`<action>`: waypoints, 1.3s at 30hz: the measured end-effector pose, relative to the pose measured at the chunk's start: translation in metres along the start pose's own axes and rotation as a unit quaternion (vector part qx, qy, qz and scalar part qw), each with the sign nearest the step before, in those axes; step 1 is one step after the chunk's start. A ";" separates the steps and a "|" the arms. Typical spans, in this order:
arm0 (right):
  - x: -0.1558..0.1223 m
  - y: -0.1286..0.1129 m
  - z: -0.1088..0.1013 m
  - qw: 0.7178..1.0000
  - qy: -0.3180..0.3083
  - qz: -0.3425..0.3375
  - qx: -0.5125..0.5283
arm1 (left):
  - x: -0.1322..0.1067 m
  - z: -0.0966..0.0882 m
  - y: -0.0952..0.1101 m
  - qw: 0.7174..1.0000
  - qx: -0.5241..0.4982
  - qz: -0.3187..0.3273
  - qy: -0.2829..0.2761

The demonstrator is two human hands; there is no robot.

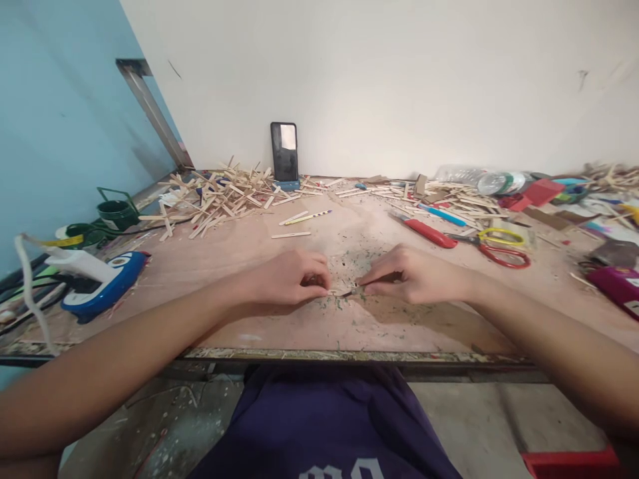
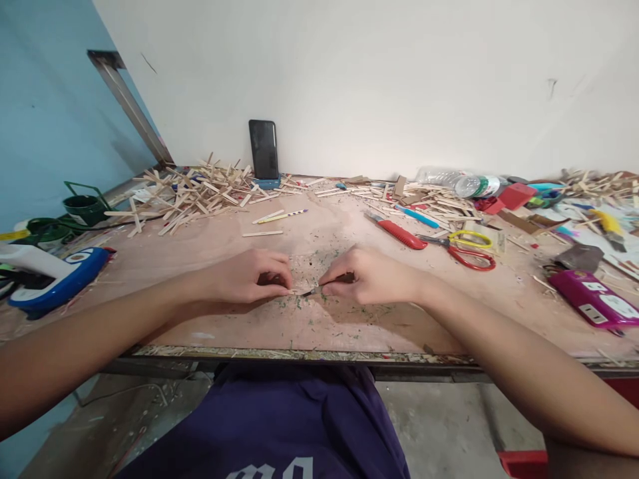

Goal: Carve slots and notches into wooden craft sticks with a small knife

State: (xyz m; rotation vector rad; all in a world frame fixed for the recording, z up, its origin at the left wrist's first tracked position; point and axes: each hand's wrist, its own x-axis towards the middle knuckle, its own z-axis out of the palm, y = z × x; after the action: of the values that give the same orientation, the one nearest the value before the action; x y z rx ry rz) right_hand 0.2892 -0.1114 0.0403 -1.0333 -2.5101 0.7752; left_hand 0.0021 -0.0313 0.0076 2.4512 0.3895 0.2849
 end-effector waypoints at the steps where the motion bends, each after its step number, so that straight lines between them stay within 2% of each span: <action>1: -0.001 0.001 0.000 1.000 0.001 0.002 0.003 | 0.000 0.000 0.001 1.000 -0.001 0.003 -0.001; 5: -0.002 0.001 -0.002 1.000 -0.002 0.020 0.013 | -0.001 -0.001 0.002 1.000 0.007 0.014 0.006; 11: -0.001 -0.001 -0.004 0.998 -0.049 0.032 0.030 | -0.005 -0.006 0.001 0.998 0.020 0.052 -0.033; 16: -0.002 -0.007 -0.006 0.998 -0.043 0.018 0.049 | -0.006 -0.007 -0.002 0.997 0.041 0.044 -0.046; 20: -0.001 -0.010 -0.004 0.994 -0.086 0.016 0.063 | -0.006 -0.006 -0.001 0.997 0.042 0.041 -0.056; 24: 0.001 -0.005 -0.001 0.999 -0.029 0.023 0.021 | -0.006 -0.006 0.005 0.996 0.021 0.043 -0.070; 28: 0.003 0.003 0.003 0.999 0.024 0.025 -0.017 | -0.006 -0.005 0.012 0.989 -0.073 0.075 -0.108; 30: 0.004 0.004 0.003 0.999 0.033 0.026 -0.025 | -0.006 -0.005 0.012 0.991 -0.076 0.076 -0.075; 32: 0.004 0.004 0.003 0.999 0.039 0.029 -0.022 | -0.007 -0.006 0.009 0.997 -0.038 0.070 -0.023; 34: 0.003 0.003 0.002 0.998 0.044 0.032 -0.014 | -0.007 -0.009 0.004 0.998 0.007 0.062 0.001; 39: 0.000 0.000 0.000 0.999 0.039 0.020 -0.011 | -0.005 -0.013 -0.003 0.998 0.005 0.038 -0.042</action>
State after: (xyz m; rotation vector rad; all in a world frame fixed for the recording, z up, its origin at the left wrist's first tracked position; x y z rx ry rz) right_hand 0.2889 -0.1110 0.0408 -1.1011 -2.4441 0.7065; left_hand -0.0068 -0.0231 0.0156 2.4816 0.2630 0.2102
